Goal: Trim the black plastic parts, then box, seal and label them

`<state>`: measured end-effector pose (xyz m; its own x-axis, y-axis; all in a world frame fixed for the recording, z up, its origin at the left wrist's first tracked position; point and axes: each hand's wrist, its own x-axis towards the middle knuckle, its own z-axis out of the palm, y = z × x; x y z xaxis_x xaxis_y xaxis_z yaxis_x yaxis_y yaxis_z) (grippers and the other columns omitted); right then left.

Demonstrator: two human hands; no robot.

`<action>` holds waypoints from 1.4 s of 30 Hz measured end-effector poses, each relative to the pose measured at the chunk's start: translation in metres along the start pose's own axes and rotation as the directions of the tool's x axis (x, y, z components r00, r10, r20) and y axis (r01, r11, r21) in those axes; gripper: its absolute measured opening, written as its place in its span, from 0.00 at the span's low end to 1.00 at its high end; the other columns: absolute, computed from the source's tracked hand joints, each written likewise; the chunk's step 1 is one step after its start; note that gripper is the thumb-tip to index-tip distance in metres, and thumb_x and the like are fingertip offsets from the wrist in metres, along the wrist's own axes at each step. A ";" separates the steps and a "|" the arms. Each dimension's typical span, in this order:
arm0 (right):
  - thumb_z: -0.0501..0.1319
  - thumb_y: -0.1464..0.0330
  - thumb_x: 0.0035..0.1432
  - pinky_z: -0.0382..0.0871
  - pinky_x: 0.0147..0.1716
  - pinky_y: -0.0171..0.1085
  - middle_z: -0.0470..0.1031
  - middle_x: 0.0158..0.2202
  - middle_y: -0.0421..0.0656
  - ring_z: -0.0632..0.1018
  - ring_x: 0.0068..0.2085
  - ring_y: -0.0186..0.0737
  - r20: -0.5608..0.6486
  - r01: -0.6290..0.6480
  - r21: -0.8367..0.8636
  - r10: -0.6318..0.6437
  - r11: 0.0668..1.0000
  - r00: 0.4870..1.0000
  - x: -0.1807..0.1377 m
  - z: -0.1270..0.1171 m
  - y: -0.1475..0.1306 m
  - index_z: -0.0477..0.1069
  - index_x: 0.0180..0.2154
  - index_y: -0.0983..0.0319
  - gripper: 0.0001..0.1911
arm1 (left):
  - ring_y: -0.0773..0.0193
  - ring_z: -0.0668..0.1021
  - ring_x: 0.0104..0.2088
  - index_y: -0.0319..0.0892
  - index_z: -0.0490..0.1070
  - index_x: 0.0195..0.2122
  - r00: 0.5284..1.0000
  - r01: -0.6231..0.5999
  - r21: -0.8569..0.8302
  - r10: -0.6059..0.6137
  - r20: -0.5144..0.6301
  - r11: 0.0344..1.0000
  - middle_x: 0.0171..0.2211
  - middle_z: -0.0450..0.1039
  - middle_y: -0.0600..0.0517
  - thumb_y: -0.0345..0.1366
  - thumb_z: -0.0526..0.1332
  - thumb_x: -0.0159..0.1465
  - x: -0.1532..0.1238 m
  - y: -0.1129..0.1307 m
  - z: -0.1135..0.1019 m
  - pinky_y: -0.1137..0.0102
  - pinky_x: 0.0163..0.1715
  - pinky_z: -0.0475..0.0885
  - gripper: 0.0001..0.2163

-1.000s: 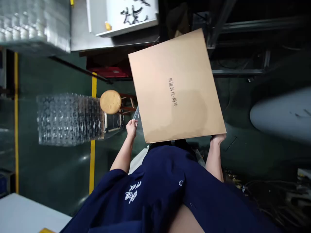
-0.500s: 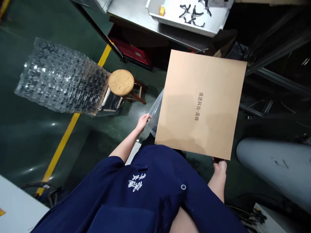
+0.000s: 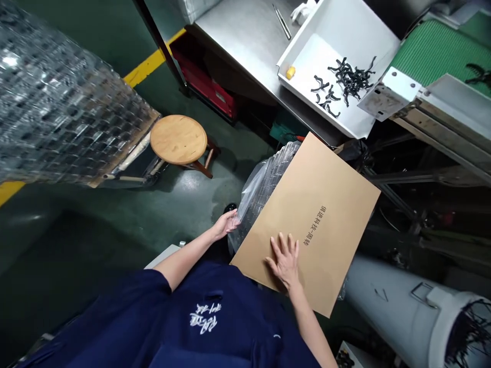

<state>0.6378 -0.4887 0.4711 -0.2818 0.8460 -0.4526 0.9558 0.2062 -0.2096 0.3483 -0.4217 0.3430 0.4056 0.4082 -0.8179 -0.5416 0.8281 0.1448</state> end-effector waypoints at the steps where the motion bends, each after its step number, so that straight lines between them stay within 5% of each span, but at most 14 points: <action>1: 0.59 0.51 0.62 0.47 0.67 0.75 0.65 0.69 0.45 0.59 0.71 0.69 0.017 0.017 -0.028 -0.017 0.999 1.000 0.005 0.008 -0.004 0.65 0.66 0.43 0.32 | 0.73 0.55 0.14 0.38 0.72 0.30 1.000 0.020 -0.011 -0.020 0.016 1.000 0.18 0.60 0.56 0.44 0.70 0.58 0.001 0.003 -0.001 0.76 0.14 0.41 0.14; 4: 0.60 0.50 0.62 0.47 0.66 0.75 0.65 0.69 0.45 0.61 0.70 0.71 0.007 0.067 -0.094 -0.067 0.993 0.998 0.006 0.018 -0.001 0.61 0.69 0.42 0.35 | 0.74 0.55 0.14 0.35 0.79 0.34 1.000 -0.004 -0.049 0.005 0.017 0.999 0.15 0.55 0.60 0.33 0.73 0.54 0.005 0.015 -0.005 0.76 0.13 0.44 0.09; 7: 0.61 0.51 0.62 0.51 0.66 0.71 0.68 0.67 0.44 0.63 0.69 0.67 -0.056 0.153 -0.139 -0.162 0.979 0.985 0.001 0.012 0.008 0.60 0.69 0.40 0.35 | 0.70 0.71 0.22 0.35 0.79 0.32 0.993 -0.119 -0.125 0.115 -0.038 0.985 0.23 0.71 0.52 0.24 0.72 0.51 0.015 0.030 -0.010 0.78 0.17 0.62 0.08; 10: 0.62 0.56 0.63 0.61 0.61 0.63 0.73 0.62 0.46 0.70 0.63 0.62 -0.155 0.250 -0.151 -0.273 0.956 0.950 0.008 -0.002 0.011 0.61 0.68 0.44 0.33 | 0.65 0.81 0.35 0.35 0.76 0.29 0.979 -0.201 -0.232 0.189 -0.073 0.952 0.38 0.79 0.45 0.24 0.68 0.53 0.038 0.053 -0.015 0.78 0.31 0.76 0.04; 12: 0.61 0.59 0.64 0.67 0.56 0.57 0.77 0.56 0.49 0.74 0.57 0.56 -0.214 0.311 -0.156 -0.339 0.938 0.916 0.025 -0.017 0.014 0.61 0.69 0.50 0.33 | 0.65 0.81 0.31 0.34 0.75 0.33 0.990 -0.138 -0.289 0.136 -0.027 0.947 0.43 0.80 0.39 0.32 0.66 0.61 0.059 0.071 -0.017 0.76 0.29 0.77 0.06; 16: 0.61 0.64 0.64 0.70 0.50 0.51 0.75 0.51 0.51 0.75 0.51 0.52 -0.373 0.268 -0.258 -0.352 0.928 0.859 0.101 -0.064 0.035 0.56 0.70 0.55 0.35 | 0.74 0.64 0.12 0.30 0.76 0.42 0.977 0.135 -0.140 -0.108 0.183 0.981 0.32 0.80 0.39 0.50 0.60 0.69 0.106 0.109 -0.013 0.77 0.08 0.57 0.22; 18: 0.62 0.64 0.65 0.71 0.50 0.52 0.73 0.52 0.53 0.75 0.52 0.54 -0.446 0.191 -0.316 -0.323 0.929 0.835 0.159 -0.090 0.051 0.56 0.70 0.55 0.35 | 0.75 0.58 0.10 0.30 0.78 0.44 0.969 0.085 -0.017 -0.079 0.235 0.996 0.20 0.73 0.50 0.45 0.65 0.67 0.126 0.128 -0.009 0.78 0.08 0.51 0.18; 20: 0.60 0.62 0.66 0.70 0.52 0.55 0.71 0.53 0.55 0.73 0.54 0.56 -0.501 0.127 -0.313 -0.278 0.941 0.820 0.222 -0.113 0.066 0.59 0.68 0.56 0.31 | 0.74 0.66 0.15 0.32 0.81 0.41 0.969 -0.034 -0.012 0.036 0.243 0.999 0.20 0.72 0.53 0.33 0.70 0.62 0.145 0.148 -0.005 0.81 0.14 0.60 0.09; 24: 0.54 0.59 0.67 0.65 0.58 0.61 0.69 0.56 0.58 0.71 0.58 0.59 -0.459 0.059 -0.310 -0.204 0.949 0.865 0.338 -0.147 0.075 0.65 0.62 0.60 0.25 | 0.66 0.80 0.35 0.33 0.80 0.33 0.969 -0.121 -0.151 0.150 0.195 0.981 0.39 0.81 0.44 0.29 0.67 0.60 0.179 0.188 0.001 0.76 0.36 0.77 0.03; 29: 0.55 0.59 0.67 0.68 0.56 0.57 0.74 0.55 0.55 0.72 0.56 0.57 -0.171 0.118 -0.306 -0.177 0.945 0.969 0.433 -0.162 0.068 0.73 0.55 0.60 0.21 | 0.70 0.67 0.15 0.30 0.78 0.33 0.972 0.062 -0.001 -0.060 0.229 0.998 0.22 0.73 0.44 0.46 0.64 0.68 0.220 0.217 0.026 0.75 0.13 0.61 0.19; 33: 0.55 0.61 0.66 0.72 0.51 0.52 0.81 0.47 0.52 0.78 0.48 0.54 0.047 0.104 -0.254 -0.096 0.962 0.994 0.461 -0.159 0.074 0.78 0.47 0.61 0.18 | 0.76 0.58 0.14 0.35 0.79 0.42 0.975 -0.124 0.037 0.115 0.189 0.992 0.15 0.58 0.59 0.34 0.67 0.67 0.243 0.228 0.056 0.81 0.13 0.52 0.07; 36: 0.54 0.59 0.67 0.74 0.49 0.50 0.82 0.45 0.51 0.80 0.46 0.52 -0.001 0.068 -0.204 -0.070 0.977 0.998 0.463 -0.153 0.076 0.79 0.47 0.60 0.18 | 0.76 0.67 0.20 0.37 0.79 0.46 0.959 -0.218 -0.033 0.220 0.181 0.975 0.26 0.71 0.54 0.27 0.66 0.65 0.251 0.235 0.074 0.82 0.19 0.61 0.09; 40: 0.54 0.60 0.68 0.75 0.51 0.50 0.82 0.46 0.49 0.80 0.48 0.51 -0.102 0.101 -0.112 -0.113 0.989 0.988 0.460 -0.145 0.066 0.78 0.47 0.58 0.17 | 0.81 0.57 0.16 0.38 0.79 0.49 0.939 -0.215 -0.131 0.241 0.244 0.968 0.43 0.78 0.45 0.30 0.67 0.65 0.243 0.240 0.100 0.78 0.14 0.52 0.11; 42: 0.53 0.60 0.68 0.75 0.54 0.49 0.81 0.48 0.49 0.81 0.50 0.49 -0.138 0.139 -0.018 -0.140 0.990 0.980 0.462 -0.147 0.061 0.77 0.48 0.58 0.17 | 0.80 0.56 0.16 0.38 0.79 0.51 0.875 -0.329 -0.118 0.350 0.335 0.937 0.42 0.78 0.45 0.37 0.67 0.66 0.228 0.238 0.116 0.76 0.15 0.51 0.14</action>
<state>0.5777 -0.0130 0.3765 -0.3987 0.8684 -0.2948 0.9087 0.3308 -0.2547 0.3979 -0.0872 0.2556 0.4121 0.7754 -0.4784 -0.7280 0.5960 0.3388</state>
